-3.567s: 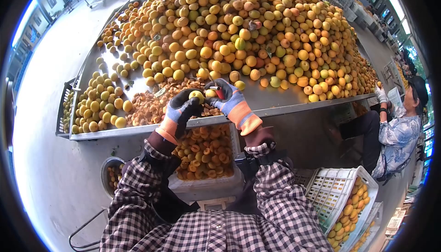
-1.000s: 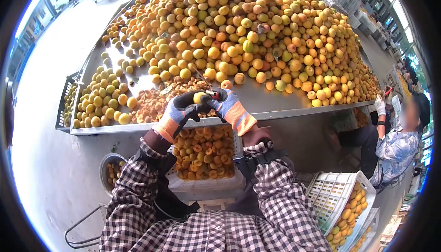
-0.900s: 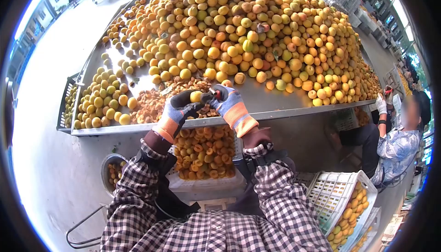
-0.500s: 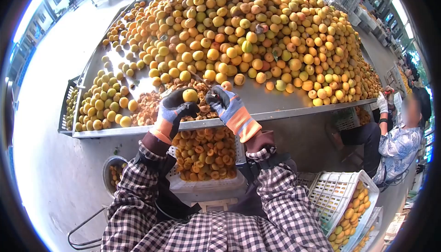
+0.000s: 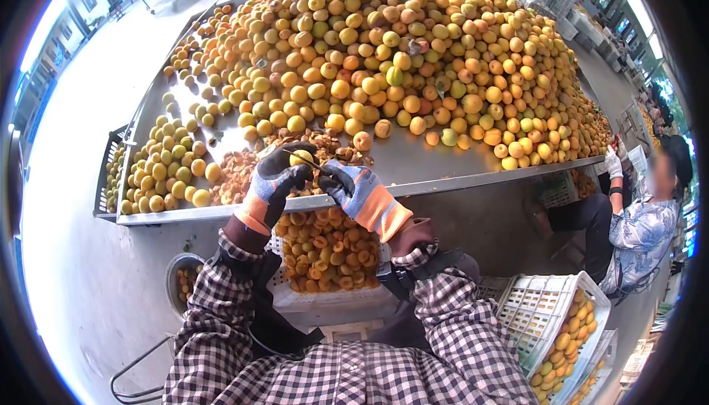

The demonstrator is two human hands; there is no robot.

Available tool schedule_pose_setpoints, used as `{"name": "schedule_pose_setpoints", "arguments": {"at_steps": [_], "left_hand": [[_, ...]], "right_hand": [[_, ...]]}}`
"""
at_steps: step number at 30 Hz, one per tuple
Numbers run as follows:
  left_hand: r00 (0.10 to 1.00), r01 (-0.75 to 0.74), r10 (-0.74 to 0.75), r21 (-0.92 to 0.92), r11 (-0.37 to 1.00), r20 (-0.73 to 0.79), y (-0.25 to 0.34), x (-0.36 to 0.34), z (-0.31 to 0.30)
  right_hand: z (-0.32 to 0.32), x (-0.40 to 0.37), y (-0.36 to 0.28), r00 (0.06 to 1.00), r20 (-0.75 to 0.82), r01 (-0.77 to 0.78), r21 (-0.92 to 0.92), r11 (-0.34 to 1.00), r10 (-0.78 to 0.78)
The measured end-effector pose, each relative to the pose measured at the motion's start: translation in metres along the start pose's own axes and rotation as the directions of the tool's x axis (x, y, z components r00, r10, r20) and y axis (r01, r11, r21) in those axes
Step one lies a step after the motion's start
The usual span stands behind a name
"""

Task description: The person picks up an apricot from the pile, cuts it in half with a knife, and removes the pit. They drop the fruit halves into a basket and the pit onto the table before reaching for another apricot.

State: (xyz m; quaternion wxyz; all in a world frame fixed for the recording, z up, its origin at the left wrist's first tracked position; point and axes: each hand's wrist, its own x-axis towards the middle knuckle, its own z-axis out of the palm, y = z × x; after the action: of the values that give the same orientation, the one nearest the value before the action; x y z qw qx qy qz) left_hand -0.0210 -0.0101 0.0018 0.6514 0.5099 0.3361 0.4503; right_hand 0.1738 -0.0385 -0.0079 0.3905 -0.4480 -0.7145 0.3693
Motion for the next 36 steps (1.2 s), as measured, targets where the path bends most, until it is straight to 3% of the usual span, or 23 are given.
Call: {"name": "schedule_pose_setpoints", "arguments": {"at_steps": [10,14,16,18,20,22,24,27,29,32,34,35,36], "left_hand": [[0.998,-0.053,0.054,-0.05,0.997,0.017,-0.005,0.002,-0.006],[0.993,-0.108,0.11,-0.038,0.993,0.04,-0.004,0.001,-0.005],[0.986,-0.159,0.157,0.051,0.986,0.049,-0.003,0.001,-0.006],[0.991,-0.126,0.126,0.004,0.992,0.033,-0.001,-0.002,-0.001],[0.992,-0.129,0.129,0.0,0.992,0.006,-0.002,-0.002,0.003],[0.99,-0.141,0.141,0.009,0.99,0.01,0.001,-0.004,0.005],[0.988,-0.156,0.156,0.019,0.988,0.008,0.002,-0.006,0.007],[0.988,-0.157,0.156,-0.098,0.983,-0.017,-0.003,-0.007,0.015],[0.988,-0.121,0.101,-0.184,0.975,-0.118,-0.01,-0.008,0.023],[0.994,-0.071,0.039,-0.327,0.942,-0.103,-0.009,-0.01,0.029],[0.995,-0.049,0.021,-0.298,0.953,-0.098,0.001,-0.006,0.02],[0.999,-0.04,0.034,-0.182,0.982,-0.036,0.004,-0.005,0.013],[0.999,-0.038,0.039,-0.065,0.997,0.025,0.006,-0.005,0.005]], "right_hand": [[0.002,-0.002,-0.003,0.998,-0.035,0.053,-0.065,0.997,-0.055],[0.004,-0.005,0.001,1.0,0.0,0.005,0.066,0.998,-0.005],[0.009,-0.007,0.009,1.0,-0.007,0.001,0.106,0.994,0.0],[0.017,-0.006,0.023,0.999,0.004,0.054,-0.063,0.997,-0.054],[0.022,-0.005,0.022,0.999,0.005,0.053,-0.061,0.997,-0.053],[0.027,-0.007,0.019,0.996,-0.044,0.085,0.063,0.994,-0.082],[0.029,-0.008,0.019,0.996,-0.047,0.078,0.047,0.996,-0.076],[0.032,-0.004,0.026,0.994,-0.064,0.084,0.001,0.996,-0.084],[0.037,-0.002,0.03,0.992,-0.087,0.094,-0.025,0.995,-0.096],[0.039,0.003,0.03,0.993,-0.107,0.054,-0.033,0.998,-0.057],[0.034,0.006,0.026,0.988,-0.104,0.13,0.171,0.977,-0.113],[0.028,0.007,0.019,0.988,-0.106,0.131,0.168,0.977,-0.115],[0.019,0.007,0.011,0.999,-0.028,0.038,0.201,0.979,-0.033]]}}
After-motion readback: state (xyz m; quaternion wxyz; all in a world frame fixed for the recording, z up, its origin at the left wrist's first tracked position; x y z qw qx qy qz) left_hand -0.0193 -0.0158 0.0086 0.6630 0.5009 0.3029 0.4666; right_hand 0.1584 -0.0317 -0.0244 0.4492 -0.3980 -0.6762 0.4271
